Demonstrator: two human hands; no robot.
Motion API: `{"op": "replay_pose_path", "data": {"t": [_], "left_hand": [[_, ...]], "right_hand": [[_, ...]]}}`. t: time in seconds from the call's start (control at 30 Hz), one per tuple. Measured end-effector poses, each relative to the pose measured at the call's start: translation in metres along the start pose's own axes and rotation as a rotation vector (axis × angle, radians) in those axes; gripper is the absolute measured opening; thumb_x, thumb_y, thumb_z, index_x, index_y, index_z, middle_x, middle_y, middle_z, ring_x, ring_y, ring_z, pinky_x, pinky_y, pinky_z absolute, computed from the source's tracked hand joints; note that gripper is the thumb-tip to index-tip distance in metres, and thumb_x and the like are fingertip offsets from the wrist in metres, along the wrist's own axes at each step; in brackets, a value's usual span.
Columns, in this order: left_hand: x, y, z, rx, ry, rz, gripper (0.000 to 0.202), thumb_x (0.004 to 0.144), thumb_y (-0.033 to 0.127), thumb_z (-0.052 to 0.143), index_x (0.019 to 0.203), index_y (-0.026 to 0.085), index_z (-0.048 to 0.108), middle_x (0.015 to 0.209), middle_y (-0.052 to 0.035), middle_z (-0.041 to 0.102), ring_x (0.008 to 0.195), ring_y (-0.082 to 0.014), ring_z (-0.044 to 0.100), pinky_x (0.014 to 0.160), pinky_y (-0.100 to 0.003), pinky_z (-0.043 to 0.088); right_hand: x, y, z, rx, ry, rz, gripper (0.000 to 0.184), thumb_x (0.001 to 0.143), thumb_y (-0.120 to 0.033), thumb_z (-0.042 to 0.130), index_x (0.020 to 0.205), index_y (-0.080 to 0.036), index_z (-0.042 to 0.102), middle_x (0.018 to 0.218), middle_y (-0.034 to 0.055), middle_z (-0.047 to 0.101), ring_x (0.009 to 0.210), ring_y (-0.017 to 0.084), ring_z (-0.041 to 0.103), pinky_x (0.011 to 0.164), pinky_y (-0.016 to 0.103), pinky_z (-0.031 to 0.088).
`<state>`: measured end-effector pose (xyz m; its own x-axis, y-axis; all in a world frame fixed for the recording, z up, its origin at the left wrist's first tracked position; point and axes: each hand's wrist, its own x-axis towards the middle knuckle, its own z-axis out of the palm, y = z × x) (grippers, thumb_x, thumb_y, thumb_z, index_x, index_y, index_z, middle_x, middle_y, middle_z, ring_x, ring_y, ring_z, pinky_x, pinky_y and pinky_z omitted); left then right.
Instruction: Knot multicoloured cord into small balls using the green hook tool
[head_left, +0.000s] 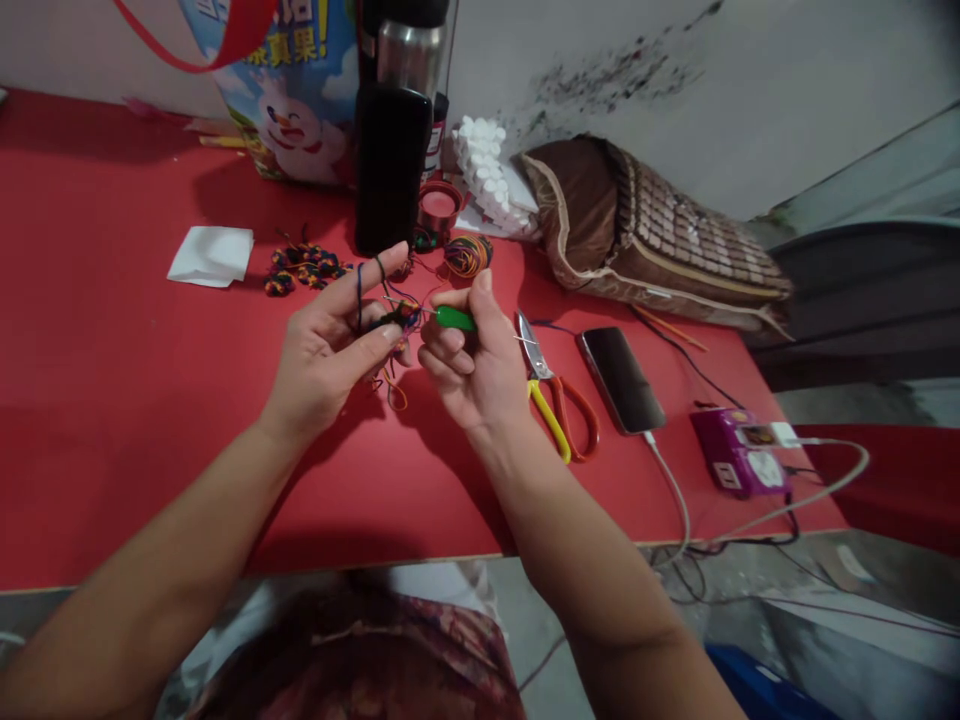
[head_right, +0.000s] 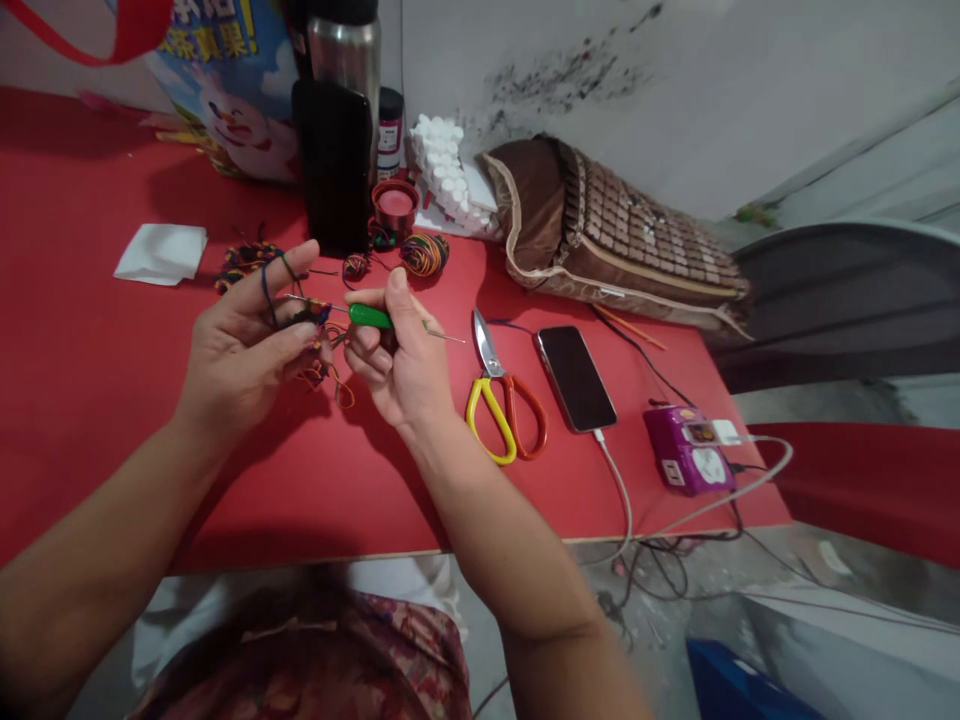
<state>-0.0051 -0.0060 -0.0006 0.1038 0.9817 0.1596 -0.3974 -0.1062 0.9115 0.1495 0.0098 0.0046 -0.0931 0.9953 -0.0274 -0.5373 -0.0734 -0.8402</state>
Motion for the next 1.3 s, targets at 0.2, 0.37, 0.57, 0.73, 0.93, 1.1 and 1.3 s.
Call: {"op": "replay_pose_path", "data": {"t": [0.2, 0.37, 0.57, 0.73, 0.93, 1.1, 1.3], "left_hand": [[0.006, -0.002, -0.003, 0.097, 0.053, 0.157, 0.053, 0.076, 0.019, 0.099, 0.126, 0.030, 0.084, 0.105, -0.0036, 0.078, 0.096, -0.0246, 0.073, 0.078, -0.036, 0.063], [0.009, 0.000, -0.003, 0.102, 0.109, 0.152, 0.055, 0.076, 0.014, 0.098, 0.127, 0.031, 0.083, 0.088, 0.0017, 0.075, 0.083, -0.0188, 0.070, 0.078, -0.037, 0.063], [0.009, -0.006, -0.005, 0.043, 0.151, 0.150, 0.060, 0.070, 0.008, 0.099, 0.123, 0.035, 0.087, 0.078, 0.0053, 0.068, 0.070, -0.0124, 0.060, 0.066, -0.029, 0.059], [0.011, -0.006, -0.007, 0.048, 0.136, 0.120, 0.058, 0.075, 0.007, 0.096, 0.126, 0.030, 0.084, 0.077, 0.0053, 0.067, 0.076, -0.0134, 0.063, 0.074, -0.030, 0.061], [0.014, -0.011, -0.015, 0.063, 0.121, 0.154, 0.060, 0.078, 0.013, 0.094, 0.132, 0.036, 0.082, 0.080, 0.0044, 0.068, 0.080, -0.0161, 0.068, 0.078, -0.032, 0.062], [0.013, -0.015, -0.014, 0.076, 0.099, 0.155, 0.056, 0.079, 0.012, 0.092, 0.130, 0.034, 0.083, 0.078, 0.0046, 0.068, 0.072, -0.0146, 0.064, 0.073, -0.032, 0.059], [0.010, -0.024, -0.008, 0.072, 0.097, 0.168, 0.052, 0.081, 0.016, 0.093, 0.129, 0.032, 0.083, 0.079, 0.0046, 0.072, 0.070, -0.0124, 0.063, 0.067, -0.025, 0.057]], "right_hand": [[0.003, 0.004, -0.004, 0.066, -0.028, 0.056, 0.053, 0.095, -0.072, 0.073, 0.079, -0.022, 0.073, 0.049, -0.0122, 0.039, 0.037, 0.005, 0.023, 0.035, 0.019, 0.022], [0.001, 0.009, -0.003, 0.059, -0.040, 0.073, 0.053, 0.091, -0.074, 0.076, 0.083, -0.022, 0.074, 0.053, -0.0107, 0.046, 0.039, 0.004, 0.026, 0.036, 0.020, 0.022], [0.001, 0.012, 0.000, 0.085, -0.073, -0.009, 0.047, 0.084, -0.068, 0.087, 0.089, -0.023, 0.076, 0.057, -0.0110, 0.049, 0.042, 0.004, 0.031, 0.040, 0.019, 0.030], [0.000, 0.014, 0.002, 0.035, -0.018, -0.062, 0.044, 0.084, -0.063, 0.090, 0.091, -0.022, 0.077, 0.060, -0.0100, 0.053, 0.044, 0.003, 0.033, 0.042, 0.019, 0.031], [-0.005, 0.012, 0.003, -0.023, -0.051, -0.075, 0.040, 0.087, -0.060, 0.088, 0.097, -0.023, 0.076, 0.065, -0.0084, 0.057, 0.049, 0.005, 0.038, 0.046, 0.020, 0.036], [-0.007, 0.015, 0.000, -0.126, -0.125, -0.208, 0.029, 0.097, -0.051, 0.082, 0.104, -0.024, 0.076, 0.071, -0.0061, 0.061, 0.053, 0.006, 0.046, 0.051, 0.022, 0.043], [-0.009, 0.029, -0.008, -0.659, -0.040, -0.618, 0.020, 0.108, -0.043, 0.068, 0.113, -0.025, 0.075, 0.097, 0.0014, 0.078, 0.085, 0.015, 0.072, 0.083, 0.034, 0.062]]}}
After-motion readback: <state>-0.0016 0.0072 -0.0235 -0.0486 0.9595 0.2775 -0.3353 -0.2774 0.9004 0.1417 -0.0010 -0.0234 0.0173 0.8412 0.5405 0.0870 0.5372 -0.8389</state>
